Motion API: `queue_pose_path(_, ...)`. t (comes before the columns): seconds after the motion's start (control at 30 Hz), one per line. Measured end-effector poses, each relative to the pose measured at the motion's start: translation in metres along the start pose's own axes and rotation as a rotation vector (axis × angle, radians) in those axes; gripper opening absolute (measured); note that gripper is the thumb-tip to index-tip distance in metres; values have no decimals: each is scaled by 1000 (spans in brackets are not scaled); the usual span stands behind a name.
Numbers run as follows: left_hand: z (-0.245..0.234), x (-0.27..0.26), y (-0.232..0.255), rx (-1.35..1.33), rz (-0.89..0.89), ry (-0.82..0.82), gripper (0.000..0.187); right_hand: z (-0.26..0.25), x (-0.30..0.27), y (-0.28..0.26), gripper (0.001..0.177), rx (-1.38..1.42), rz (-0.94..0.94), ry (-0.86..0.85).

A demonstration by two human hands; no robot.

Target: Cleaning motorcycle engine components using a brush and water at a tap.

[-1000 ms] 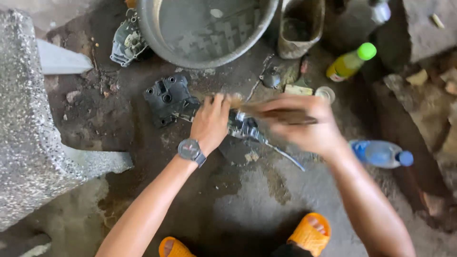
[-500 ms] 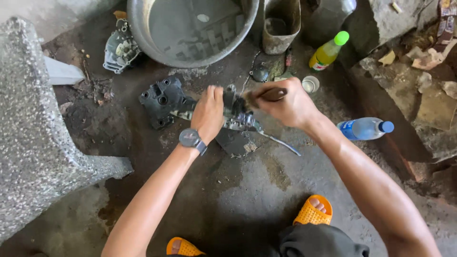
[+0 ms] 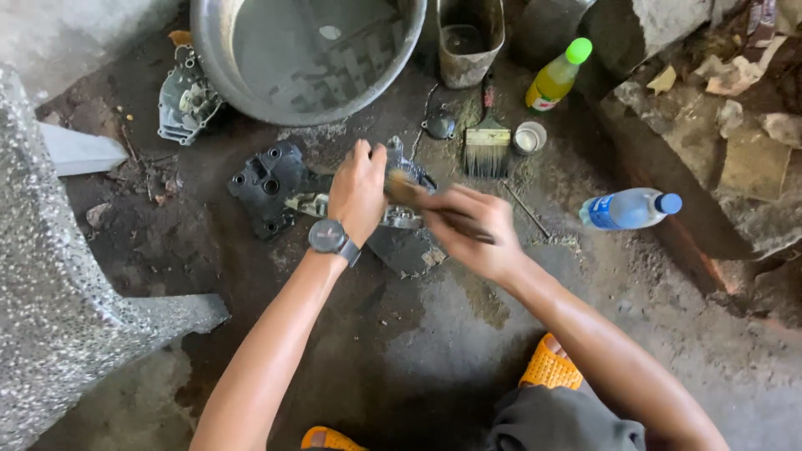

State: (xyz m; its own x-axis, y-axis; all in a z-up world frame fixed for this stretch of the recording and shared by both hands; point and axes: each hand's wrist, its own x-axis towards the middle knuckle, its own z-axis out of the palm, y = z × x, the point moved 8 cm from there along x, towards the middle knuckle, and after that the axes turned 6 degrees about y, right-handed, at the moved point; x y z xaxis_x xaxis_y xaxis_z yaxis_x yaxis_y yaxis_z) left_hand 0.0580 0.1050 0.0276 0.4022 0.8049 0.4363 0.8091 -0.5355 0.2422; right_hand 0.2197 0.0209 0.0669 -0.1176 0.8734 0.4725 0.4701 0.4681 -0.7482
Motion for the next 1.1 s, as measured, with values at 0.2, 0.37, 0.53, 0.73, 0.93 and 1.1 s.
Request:
queue_pose_path(0.2,6,-10,0,100,23,16,59,-23,-7,19,18,35,111,87)
queue_pose_path(0.37,0,-11,0,66,-13,-48,64,-14,6,27,18,86,191,-23)
queue_pose_path(0.53,-10,-11,6,-6,-16,-61,72,-6,33,17,18,93,174,-50)
queue_pose_path(0.73,-12,-23,3,70,8,-4,70,2,24,14,14,72,54,-175)
queue_pose_path(0.93,-25,-40,-3,51,-46,-56,68,0,-6,30,17,181,122,-146)
queue_pose_path(1.1,-43,-60,-8,130,-42,-36,69,-18,-74,142,23,537,611,106)
